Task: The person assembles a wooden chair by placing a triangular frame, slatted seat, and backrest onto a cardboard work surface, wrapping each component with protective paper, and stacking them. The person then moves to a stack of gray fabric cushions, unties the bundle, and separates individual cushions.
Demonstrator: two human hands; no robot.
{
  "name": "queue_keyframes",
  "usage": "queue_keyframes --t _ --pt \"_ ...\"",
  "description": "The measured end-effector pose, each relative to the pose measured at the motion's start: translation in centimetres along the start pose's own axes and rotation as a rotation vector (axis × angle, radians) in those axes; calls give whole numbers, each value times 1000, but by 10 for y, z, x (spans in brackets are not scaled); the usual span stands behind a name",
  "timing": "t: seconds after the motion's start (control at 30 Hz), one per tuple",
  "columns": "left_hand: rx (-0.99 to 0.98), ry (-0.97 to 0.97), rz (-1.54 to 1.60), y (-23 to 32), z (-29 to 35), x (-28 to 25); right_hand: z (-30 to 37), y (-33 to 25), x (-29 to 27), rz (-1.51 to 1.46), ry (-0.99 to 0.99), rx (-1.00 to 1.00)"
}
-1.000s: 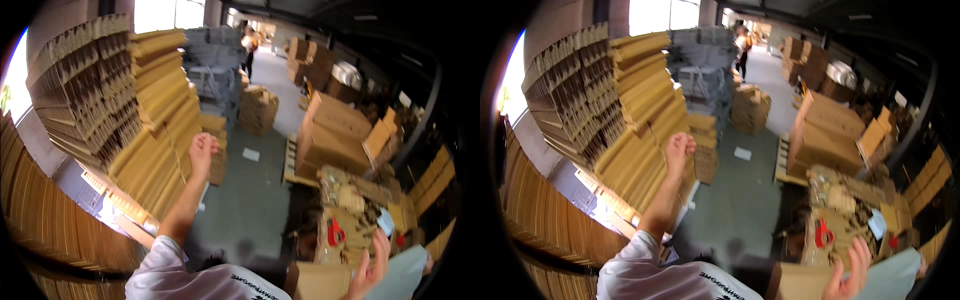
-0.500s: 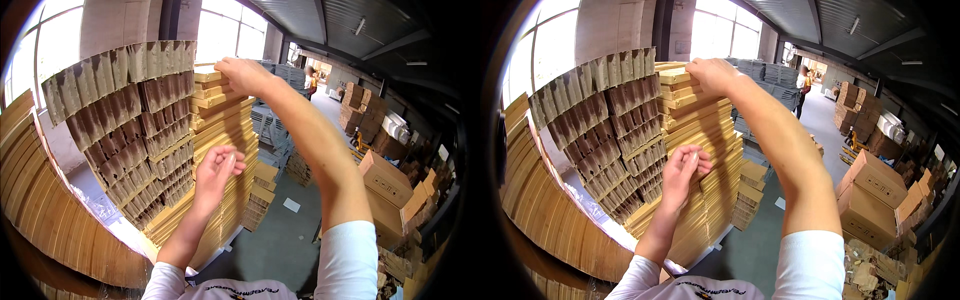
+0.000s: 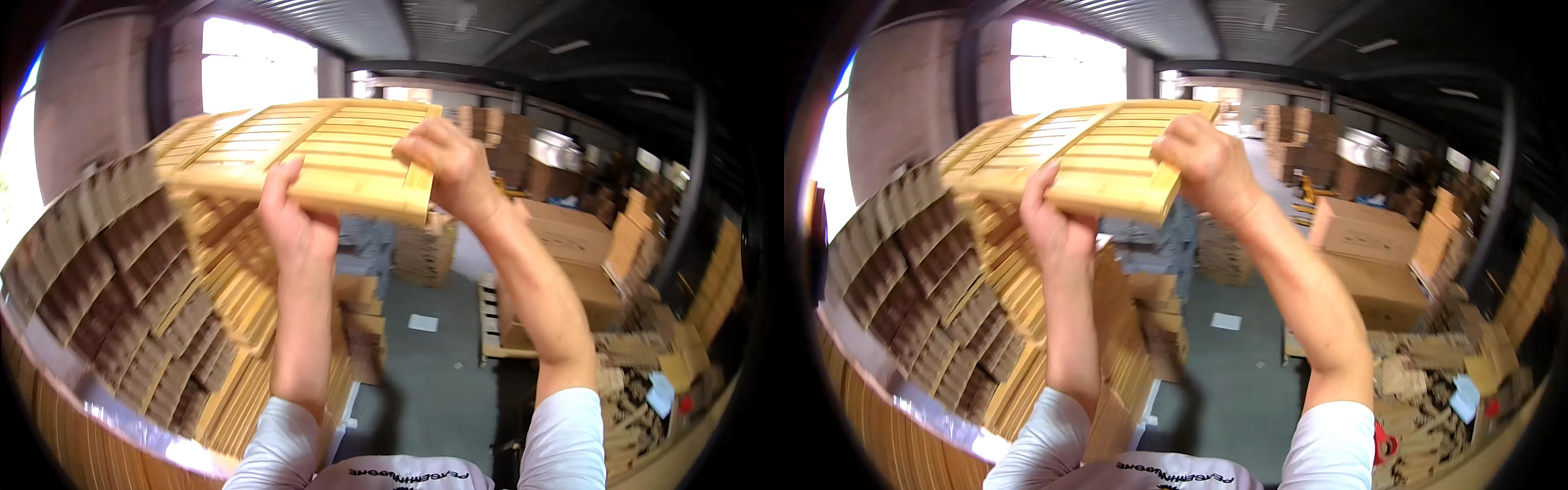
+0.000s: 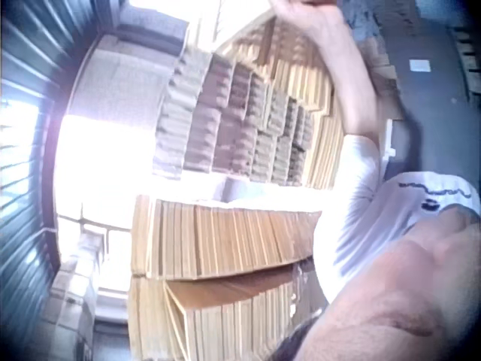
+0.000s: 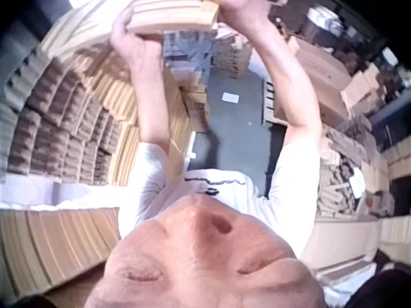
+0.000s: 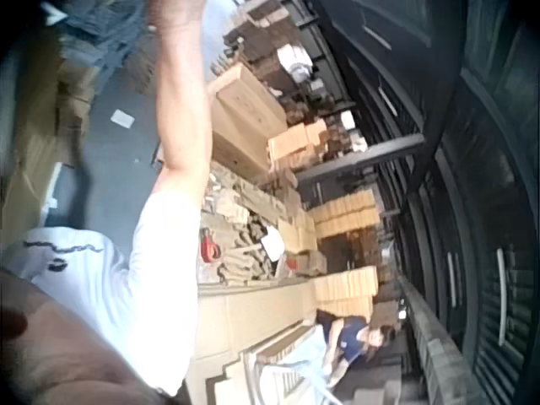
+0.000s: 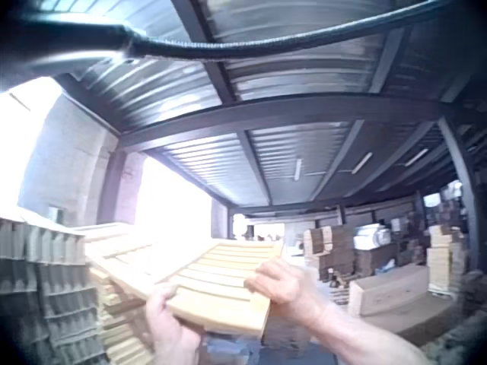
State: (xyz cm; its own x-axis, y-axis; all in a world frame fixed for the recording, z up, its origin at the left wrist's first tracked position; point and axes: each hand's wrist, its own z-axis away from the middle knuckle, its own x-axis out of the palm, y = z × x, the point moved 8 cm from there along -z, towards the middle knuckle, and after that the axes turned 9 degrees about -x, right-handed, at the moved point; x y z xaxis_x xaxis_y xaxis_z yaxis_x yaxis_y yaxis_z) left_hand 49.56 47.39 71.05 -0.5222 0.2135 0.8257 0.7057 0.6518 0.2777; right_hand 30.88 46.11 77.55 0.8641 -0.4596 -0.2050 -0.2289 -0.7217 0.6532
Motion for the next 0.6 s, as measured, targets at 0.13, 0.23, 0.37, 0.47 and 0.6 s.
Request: queue_keyframes --t 0.13,0.23,0.37,0.47,0.6 --pt "-130 -281 5 -64 62 27 34 -50 -106 315 21 37" --pt "-245 -386 48 -126 102 48 80 -103 -167 549 -244 302" --pt "-416 -415 -33 -205 193 86 134 -174 -271 772 -274 528" --pt "-471 -797 30 -211 296 156 127 -250 -379 733 -117 488" --pt "-878 -737 -157 -329 424 153 94 -389 -486 594 305 814"
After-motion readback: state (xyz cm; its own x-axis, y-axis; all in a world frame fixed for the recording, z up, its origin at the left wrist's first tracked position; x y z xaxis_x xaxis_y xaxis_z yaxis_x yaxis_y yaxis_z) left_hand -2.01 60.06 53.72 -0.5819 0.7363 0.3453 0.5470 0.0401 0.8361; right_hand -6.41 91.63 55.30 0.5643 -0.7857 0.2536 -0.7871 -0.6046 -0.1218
